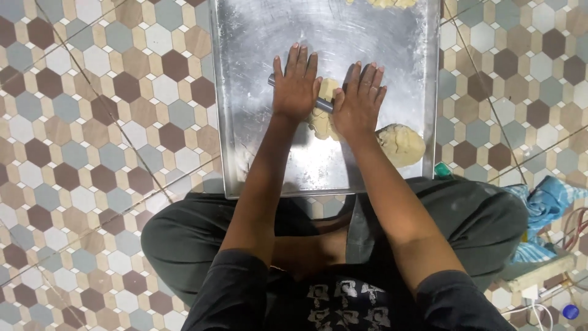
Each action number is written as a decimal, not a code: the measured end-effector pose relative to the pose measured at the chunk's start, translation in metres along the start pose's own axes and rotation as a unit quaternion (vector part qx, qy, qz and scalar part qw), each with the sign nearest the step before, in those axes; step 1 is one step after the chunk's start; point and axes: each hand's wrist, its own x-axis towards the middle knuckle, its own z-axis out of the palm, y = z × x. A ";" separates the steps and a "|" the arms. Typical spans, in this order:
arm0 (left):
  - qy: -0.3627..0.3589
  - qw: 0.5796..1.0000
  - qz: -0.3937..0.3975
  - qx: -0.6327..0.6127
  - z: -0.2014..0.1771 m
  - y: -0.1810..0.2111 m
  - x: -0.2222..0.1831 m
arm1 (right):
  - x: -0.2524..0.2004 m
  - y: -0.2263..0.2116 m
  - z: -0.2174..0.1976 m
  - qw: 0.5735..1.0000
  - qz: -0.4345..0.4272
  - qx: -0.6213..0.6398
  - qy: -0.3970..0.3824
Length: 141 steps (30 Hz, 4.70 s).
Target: Rolling out small pieces of dough on a metal tray and shaping them using a metal rod.
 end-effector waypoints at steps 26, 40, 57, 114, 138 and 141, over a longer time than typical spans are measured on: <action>-0.021 0.997 -0.067 -0.022 0.009 0.000 -0.038 | -0.023 -0.012 0.013 0.997 0.076 0.014 -0.009; -0.028 0.999 -0.018 0.014 0.013 0.000 0.012 | 0.022 0.002 -0.003 0.993 0.102 0.018 -0.057; -0.037 0.999 -0.012 -0.021 -0.005 0.000 0.008 | 0.020 -0.003 -0.010 0.992 0.106 -0.010 -0.073; -0.015 0.998 -0.040 -0.037 0.004 0.003 0.007 | 0.027 -0.003 -0.007 0.986 0.150 -0.001 -0.077; -0.023 0.997 -0.059 -0.032 0.008 0.001 -0.042 | -0.013 -0.013 0.011 0.992 0.116 -0.037 -0.013; -0.003 0.999 -0.046 -0.024 0.005 0.001 -0.032 | -0.003 -0.014 0.000 0.987 0.143 -0.021 -0.074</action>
